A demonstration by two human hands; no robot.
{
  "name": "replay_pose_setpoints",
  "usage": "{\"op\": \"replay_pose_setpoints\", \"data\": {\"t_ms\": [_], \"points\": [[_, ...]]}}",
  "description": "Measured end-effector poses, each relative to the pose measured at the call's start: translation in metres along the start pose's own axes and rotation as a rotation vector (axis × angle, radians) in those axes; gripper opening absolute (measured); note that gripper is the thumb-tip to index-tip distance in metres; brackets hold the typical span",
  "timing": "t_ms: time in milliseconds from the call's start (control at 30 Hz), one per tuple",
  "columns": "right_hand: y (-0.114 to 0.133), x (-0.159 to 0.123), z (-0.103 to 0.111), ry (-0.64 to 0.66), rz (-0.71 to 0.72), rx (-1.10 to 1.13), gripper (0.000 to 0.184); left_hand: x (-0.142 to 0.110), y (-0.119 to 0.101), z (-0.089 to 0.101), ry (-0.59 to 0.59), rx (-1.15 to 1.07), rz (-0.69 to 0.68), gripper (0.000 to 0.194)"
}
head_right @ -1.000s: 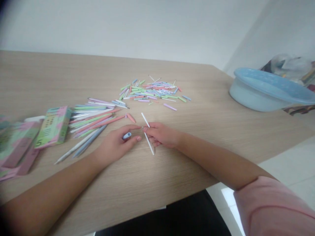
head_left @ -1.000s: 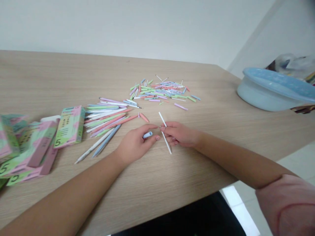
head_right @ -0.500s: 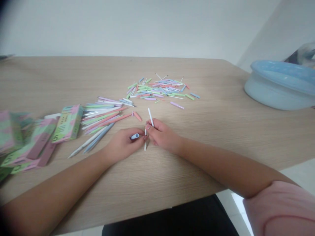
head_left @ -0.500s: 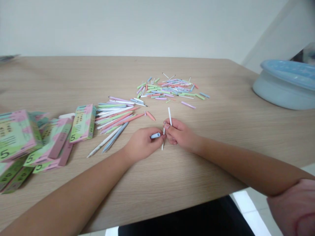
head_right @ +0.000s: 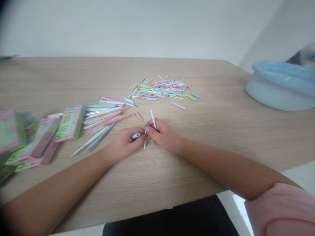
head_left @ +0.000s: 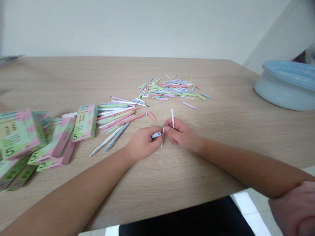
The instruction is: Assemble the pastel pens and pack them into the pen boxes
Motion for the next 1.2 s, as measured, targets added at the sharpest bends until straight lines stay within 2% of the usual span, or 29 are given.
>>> {"op": "replay_pose_setpoints", "data": {"t_ms": [233,500,600,667,733,833,1033,1200], "points": [[0.006,-0.001,-0.002,0.031,-0.006,-0.043,0.031,0.0,-0.001,0.0,0.008,-0.008,-0.015,0.018],[0.011,-0.002,-0.004,0.036,0.013,-0.047,0.036,0.0,0.0,-0.001,0.025,0.007,-0.01,0.022],[0.012,-0.001,-0.001,0.011,0.014,-0.034,0.038,0.0,0.0,0.0,0.012,0.002,-0.007,0.023],[0.016,0.0,0.007,-0.05,0.028,0.004,0.038,0.0,0.0,0.003,-0.025,-0.005,0.005,0.023],[0.024,0.0,0.019,-0.144,0.073,0.09,0.036,-0.001,0.0,0.005,-0.059,-0.004,0.018,0.023],[0.041,-0.006,0.033,-0.232,0.176,0.223,0.037,-0.001,0.0,0.004,-0.047,0.012,0.013,0.02],[0.06,-0.026,0.028,-0.186,0.299,0.216,0.018,0.0,-0.002,0.0,0.019,0.061,0.002,0.019],[0.062,-0.034,0.02,-0.172,0.352,0.15,0.015,0.001,-0.003,-0.001,0.06,0.072,0.021,0.02]]}}
Point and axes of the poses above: each hand's wrist, its own x-axis towards the middle knuckle, its own z-axis out of the back of the hand, y = z × x, the point moved 7 cm from there along x, towards the middle knuckle, and after that the axes turned 3 degrees about -x, right-handed, at the moved point
